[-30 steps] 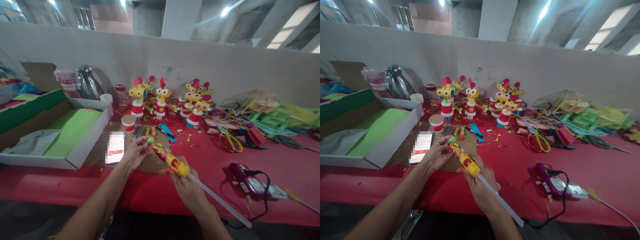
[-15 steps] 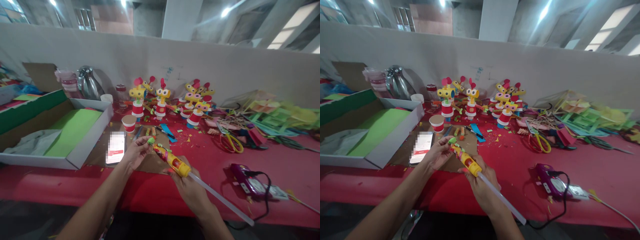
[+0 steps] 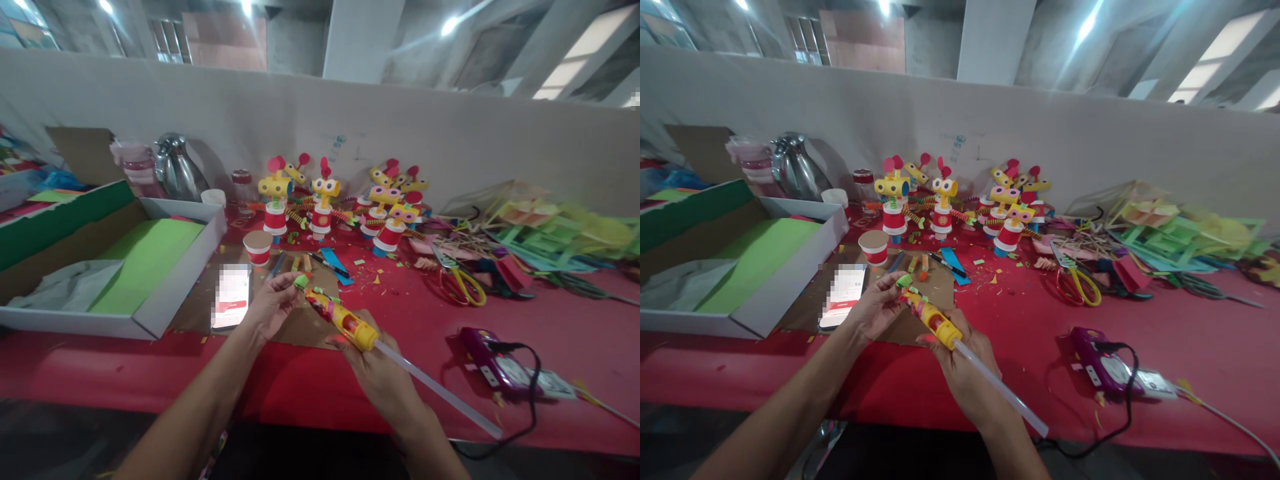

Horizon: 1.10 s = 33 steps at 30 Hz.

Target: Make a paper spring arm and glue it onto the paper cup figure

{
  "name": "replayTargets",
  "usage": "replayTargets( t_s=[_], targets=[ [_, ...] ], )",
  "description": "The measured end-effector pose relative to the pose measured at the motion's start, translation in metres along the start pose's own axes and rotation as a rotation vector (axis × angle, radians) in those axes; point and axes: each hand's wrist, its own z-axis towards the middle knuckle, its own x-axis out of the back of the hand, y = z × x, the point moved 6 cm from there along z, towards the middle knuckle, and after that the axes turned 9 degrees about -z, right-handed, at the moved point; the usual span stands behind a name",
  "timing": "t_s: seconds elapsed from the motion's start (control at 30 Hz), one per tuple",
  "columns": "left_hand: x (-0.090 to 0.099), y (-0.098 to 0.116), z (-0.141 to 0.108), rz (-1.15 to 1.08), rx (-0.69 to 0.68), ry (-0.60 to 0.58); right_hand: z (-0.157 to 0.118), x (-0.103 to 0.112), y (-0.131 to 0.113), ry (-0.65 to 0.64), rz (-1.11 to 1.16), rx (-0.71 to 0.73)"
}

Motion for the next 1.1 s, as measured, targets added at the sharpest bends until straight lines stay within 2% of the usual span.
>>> replayTargets(
  t_s=[0.5,0.67,0.77,0.87,1.03,1.1],
  targets=[
    [0.000,0.000,0.001,-0.003,-0.008,-0.002,0.003,0.002,-0.001,-0.002,-0.025,0.030],
    [0.001,0.000,0.001,-0.014,-0.008,-0.010,0.002,0.001,-0.001,-0.041,0.049,0.002],
    [0.000,0.000,0.002,-0.034,-0.015,-0.044,0.006,0.007,0.003,-0.004,0.091,-0.043],
    [-0.001,0.001,0.002,-0.048,-0.025,-0.063,0.015,0.010,0.030,0.026,0.139,-0.124],
    [0.000,0.001,0.003,-0.037,-0.028,-0.044,0.033,0.006,0.127,-0.055,0.191,-0.453],
    [0.001,0.002,0.003,-0.002,-0.048,-0.026,0.038,0.007,0.159,-0.071,0.150,-0.502]
  ],
)
